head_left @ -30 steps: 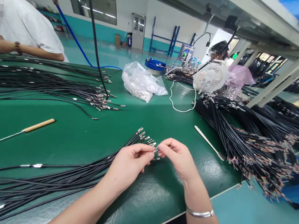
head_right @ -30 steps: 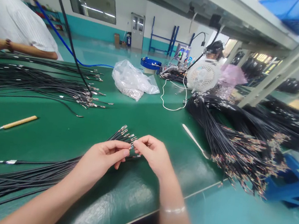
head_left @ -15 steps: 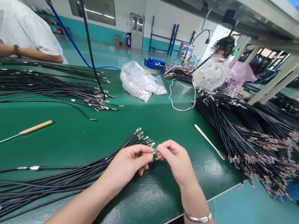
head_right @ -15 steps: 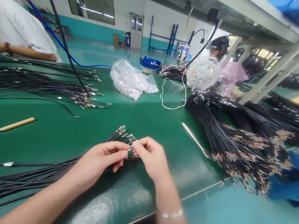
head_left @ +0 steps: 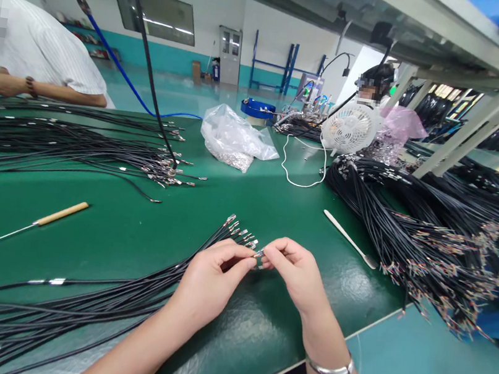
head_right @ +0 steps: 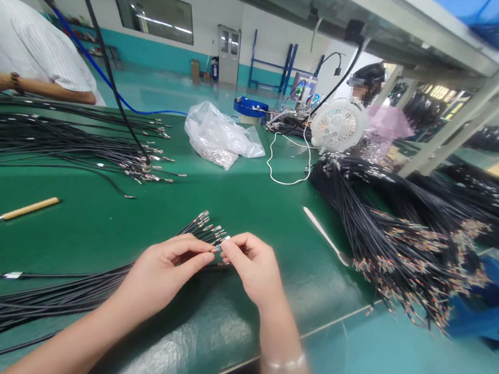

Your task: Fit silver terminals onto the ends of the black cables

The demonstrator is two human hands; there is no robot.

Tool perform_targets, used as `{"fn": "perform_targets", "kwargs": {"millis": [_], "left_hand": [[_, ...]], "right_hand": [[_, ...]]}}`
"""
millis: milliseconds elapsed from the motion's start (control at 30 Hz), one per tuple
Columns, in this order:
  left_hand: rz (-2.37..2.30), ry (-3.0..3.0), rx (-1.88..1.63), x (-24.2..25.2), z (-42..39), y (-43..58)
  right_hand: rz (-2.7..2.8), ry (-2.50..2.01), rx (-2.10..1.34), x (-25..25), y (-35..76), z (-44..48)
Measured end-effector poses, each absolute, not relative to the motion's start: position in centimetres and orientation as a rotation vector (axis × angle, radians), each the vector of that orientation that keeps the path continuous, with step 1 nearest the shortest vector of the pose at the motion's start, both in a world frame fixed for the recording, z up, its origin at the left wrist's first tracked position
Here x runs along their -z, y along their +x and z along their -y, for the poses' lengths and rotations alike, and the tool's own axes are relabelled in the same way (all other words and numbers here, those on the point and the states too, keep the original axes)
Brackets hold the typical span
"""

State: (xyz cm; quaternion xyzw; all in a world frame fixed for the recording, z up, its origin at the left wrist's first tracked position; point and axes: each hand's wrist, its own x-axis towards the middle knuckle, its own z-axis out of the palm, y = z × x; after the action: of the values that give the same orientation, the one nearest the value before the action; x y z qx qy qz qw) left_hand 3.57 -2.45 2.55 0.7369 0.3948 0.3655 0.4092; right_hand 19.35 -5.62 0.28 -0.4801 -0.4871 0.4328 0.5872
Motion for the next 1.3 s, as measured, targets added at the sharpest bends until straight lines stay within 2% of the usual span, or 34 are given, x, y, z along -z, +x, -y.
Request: {"fn": "perform_targets", "kwargs": {"millis": [367,533,700,800,900,1300], "left_hand": [[-0.990,1.883,-0.924,-2.1,2.6,3.7],[-1.021,2.002,-0.848,-2.3,2.2,3.4],[-1.339,2.034,-1.049,-3.1,-0.7,0.9],[-1.529,2.126,-0.883,-2.4,-2.1,-0.3],[-1.520,2.173,-0.653,-1.2,-2.5,-0.4],[-1.237,1.454,-0.722,-1.8,-2.9,-0.6]], "right_hand": [[1.132,-1.129,-1.008,-0.3,19.4,5.7],[1.211,-1.304,-0.884,-0.2,19.3,5.6],[1.293,-1.524,-0.793,0.3,19.5,5.6],[1.350,-1.633,-0.767,0.9,19.8,5.5],[1.334,-1.682,-0.728,1.5,20.1,5.2],[1.269,-1.557,-0.783,1.0,19.9,4.5]]}}
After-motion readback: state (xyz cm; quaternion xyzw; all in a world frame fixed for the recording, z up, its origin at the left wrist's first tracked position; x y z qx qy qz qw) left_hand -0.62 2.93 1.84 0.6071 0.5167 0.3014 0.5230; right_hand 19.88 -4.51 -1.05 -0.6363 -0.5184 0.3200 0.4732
